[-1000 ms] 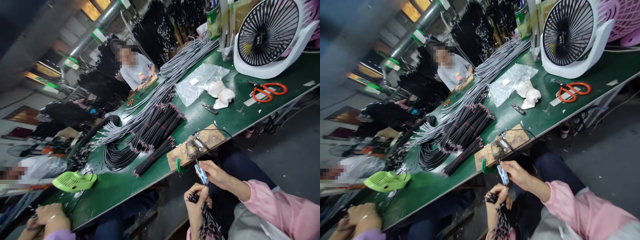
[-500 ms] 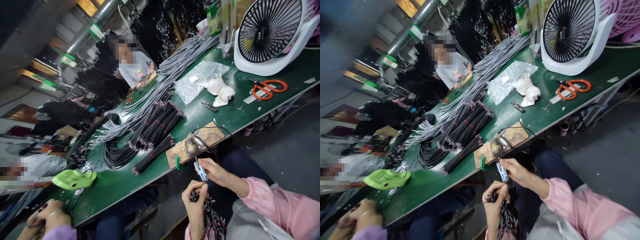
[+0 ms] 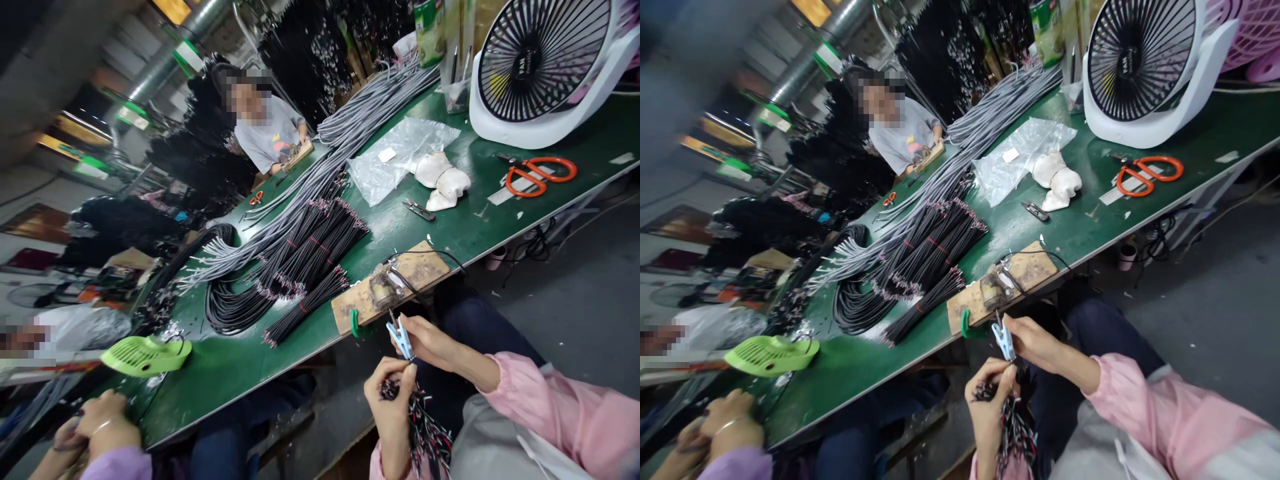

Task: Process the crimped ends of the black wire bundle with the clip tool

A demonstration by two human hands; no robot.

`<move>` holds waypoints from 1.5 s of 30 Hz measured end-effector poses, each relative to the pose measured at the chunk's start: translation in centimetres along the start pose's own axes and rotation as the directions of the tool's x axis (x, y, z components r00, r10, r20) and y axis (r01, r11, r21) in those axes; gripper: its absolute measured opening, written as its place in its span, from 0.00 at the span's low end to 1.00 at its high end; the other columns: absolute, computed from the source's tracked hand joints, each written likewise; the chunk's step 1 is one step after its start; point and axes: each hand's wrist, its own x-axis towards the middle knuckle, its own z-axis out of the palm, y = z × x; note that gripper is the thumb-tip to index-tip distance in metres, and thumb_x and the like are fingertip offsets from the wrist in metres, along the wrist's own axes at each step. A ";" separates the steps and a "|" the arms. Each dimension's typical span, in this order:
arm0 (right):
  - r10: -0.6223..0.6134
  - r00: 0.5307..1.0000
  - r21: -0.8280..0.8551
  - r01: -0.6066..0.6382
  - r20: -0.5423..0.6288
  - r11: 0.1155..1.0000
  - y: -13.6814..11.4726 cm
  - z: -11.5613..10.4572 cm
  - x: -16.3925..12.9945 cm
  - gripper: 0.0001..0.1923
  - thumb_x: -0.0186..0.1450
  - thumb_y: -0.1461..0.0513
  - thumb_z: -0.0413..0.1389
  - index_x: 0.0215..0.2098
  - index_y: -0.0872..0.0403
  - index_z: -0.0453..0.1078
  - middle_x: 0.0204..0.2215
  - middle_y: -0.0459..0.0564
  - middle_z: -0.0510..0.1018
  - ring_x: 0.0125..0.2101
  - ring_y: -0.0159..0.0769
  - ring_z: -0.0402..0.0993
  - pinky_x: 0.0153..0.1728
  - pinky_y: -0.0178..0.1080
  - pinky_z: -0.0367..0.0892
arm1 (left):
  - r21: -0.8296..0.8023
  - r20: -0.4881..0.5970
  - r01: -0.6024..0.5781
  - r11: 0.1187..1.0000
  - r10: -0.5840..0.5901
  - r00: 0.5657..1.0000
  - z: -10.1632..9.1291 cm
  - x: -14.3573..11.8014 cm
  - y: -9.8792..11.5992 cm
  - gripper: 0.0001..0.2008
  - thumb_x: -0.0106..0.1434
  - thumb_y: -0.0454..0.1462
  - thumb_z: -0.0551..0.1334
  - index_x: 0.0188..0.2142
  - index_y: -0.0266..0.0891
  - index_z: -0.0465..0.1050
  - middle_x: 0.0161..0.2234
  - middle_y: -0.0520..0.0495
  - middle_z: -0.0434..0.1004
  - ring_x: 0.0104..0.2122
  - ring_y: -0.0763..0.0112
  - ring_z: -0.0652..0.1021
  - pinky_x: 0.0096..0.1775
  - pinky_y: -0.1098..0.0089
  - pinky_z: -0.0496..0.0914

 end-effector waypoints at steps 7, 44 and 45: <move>0.004 1.000 -0.022 -0.004 0.018 1.000 0.7 -1.7 -0.6 0.25 0.64 0.47 0.49 0.26 0.60 0.70 0.20 0.46 0.69 0.22 0.27 0.63 0.25 0.32 0.56 | -0.094 0.000 0.020 0.995 -0.020 1.000 0.3 0.1 -0.5 0.06 0.55 0.35 0.64 0.24 0.35 0.72 0.19 0.55 0.64 0.15 0.79 0.68 0.19 0.76 0.64; -0.306 0.949 -0.878 0.207 0.073 0.432 -3.2 0.0 -2.5 0.22 0.63 0.49 0.50 0.21 0.57 0.66 0.19 0.43 0.64 0.22 0.29 0.58 0.24 0.33 0.54 | 0.050 -0.019 0.017 0.999 -0.016 1.000 0.0 -2.6 -0.1 0.06 0.54 0.36 0.65 0.23 0.36 0.73 0.20 0.53 0.65 0.17 0.76 0.69 0.21 0.74 0.61; -0.336 0.939 -0.897 0.212 0.077 0.388 -3.2 0.2 -2.0 0.22 0.62 0.49 0.52 0.19 0.57 0.66 0.17 0.43 0.63 0.21 0.28 0.56 0.23 0.33 0.52 | 0.056 -0.032 0.007 0.998 -0.006 0.999 0.0 -2.4 0.0 0.06 0.54 0.36 0.65 0.24 0.36 0.73 0.20 0.53 0.65 0.17 0.76 0.69 0.21 0.74 0.61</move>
